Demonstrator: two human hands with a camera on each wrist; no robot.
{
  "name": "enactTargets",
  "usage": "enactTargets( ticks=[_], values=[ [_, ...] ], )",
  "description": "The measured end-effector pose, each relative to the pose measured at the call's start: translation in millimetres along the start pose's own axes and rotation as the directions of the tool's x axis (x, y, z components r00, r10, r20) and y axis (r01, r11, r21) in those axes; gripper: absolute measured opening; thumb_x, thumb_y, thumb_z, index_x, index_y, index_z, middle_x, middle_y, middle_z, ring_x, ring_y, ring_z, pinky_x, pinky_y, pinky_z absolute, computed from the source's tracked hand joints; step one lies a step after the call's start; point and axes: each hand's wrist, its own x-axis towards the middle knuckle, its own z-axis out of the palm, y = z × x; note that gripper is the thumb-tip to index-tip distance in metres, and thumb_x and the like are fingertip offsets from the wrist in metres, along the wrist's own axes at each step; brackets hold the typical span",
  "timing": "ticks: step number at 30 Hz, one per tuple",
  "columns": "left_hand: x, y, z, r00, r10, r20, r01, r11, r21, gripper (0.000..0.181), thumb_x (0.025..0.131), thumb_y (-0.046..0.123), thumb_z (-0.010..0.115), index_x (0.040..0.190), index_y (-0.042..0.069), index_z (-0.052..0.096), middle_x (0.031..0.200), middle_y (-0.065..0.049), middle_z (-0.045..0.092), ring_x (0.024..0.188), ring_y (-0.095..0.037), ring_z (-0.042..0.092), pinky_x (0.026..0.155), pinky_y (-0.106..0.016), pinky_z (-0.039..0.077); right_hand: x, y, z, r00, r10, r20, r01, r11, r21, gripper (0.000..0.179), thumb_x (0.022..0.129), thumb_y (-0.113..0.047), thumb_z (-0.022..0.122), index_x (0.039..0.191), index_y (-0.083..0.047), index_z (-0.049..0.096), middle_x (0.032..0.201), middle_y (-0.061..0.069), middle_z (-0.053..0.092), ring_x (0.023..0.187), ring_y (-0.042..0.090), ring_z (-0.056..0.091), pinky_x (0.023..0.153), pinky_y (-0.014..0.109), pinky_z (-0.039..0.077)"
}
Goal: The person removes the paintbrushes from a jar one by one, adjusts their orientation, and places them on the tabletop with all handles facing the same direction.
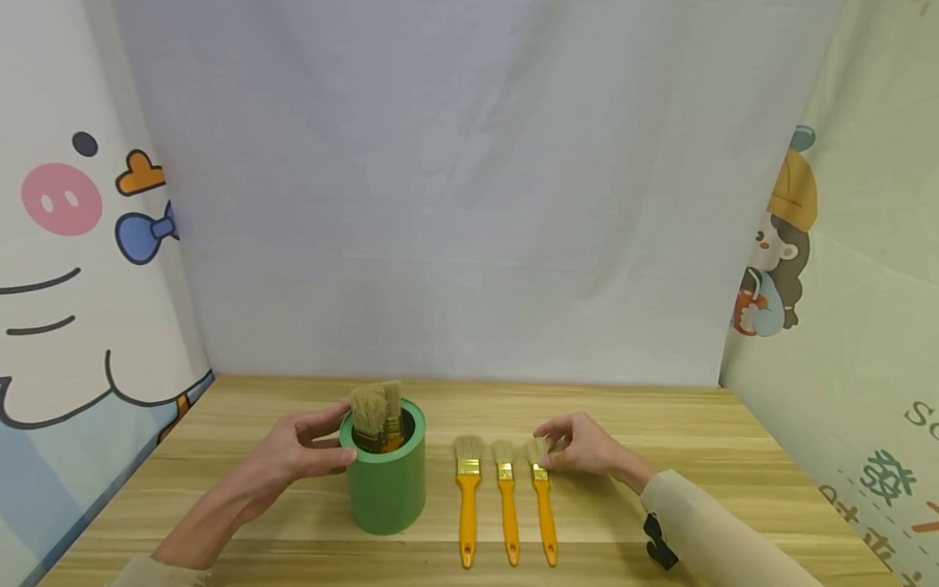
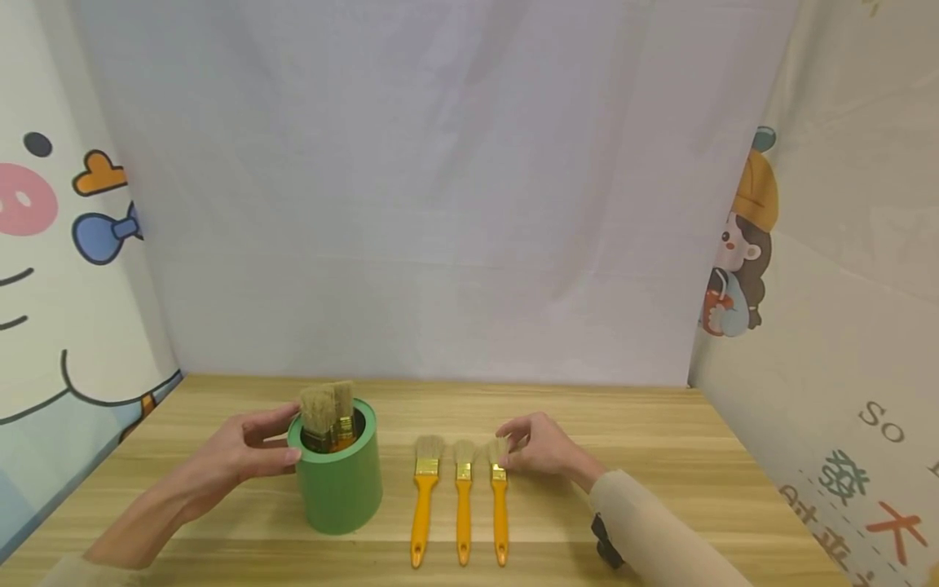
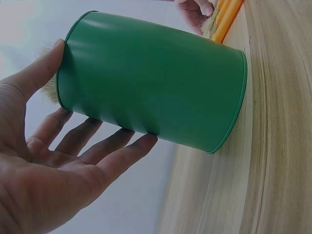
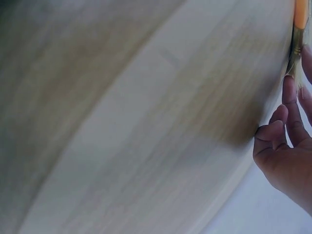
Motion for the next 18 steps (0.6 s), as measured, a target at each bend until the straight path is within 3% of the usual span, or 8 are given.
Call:
enactTargets(
  ticks=[18],
  values=[
    [-0.5,0.1,1.0,1.000,-0.004,-0.009,0.004,1.000,0.003,0.088,0.097,0.014,0.077,0.165,-0.002,0.025,0.166,-0.031,0.026,0.146,-0.051,0.038,0.100,-0.045,0.056,-1.3,-4.2,-0.5,1.000,0.013,-0.001,-0.013,1.000,-0.010,0.043,0.086,-0.008,0.087,0.122,0.010,0.071,0.098,0.010,0.070,0.080,0.019,0.060,0.069,0.029,0.052]
  ],
)
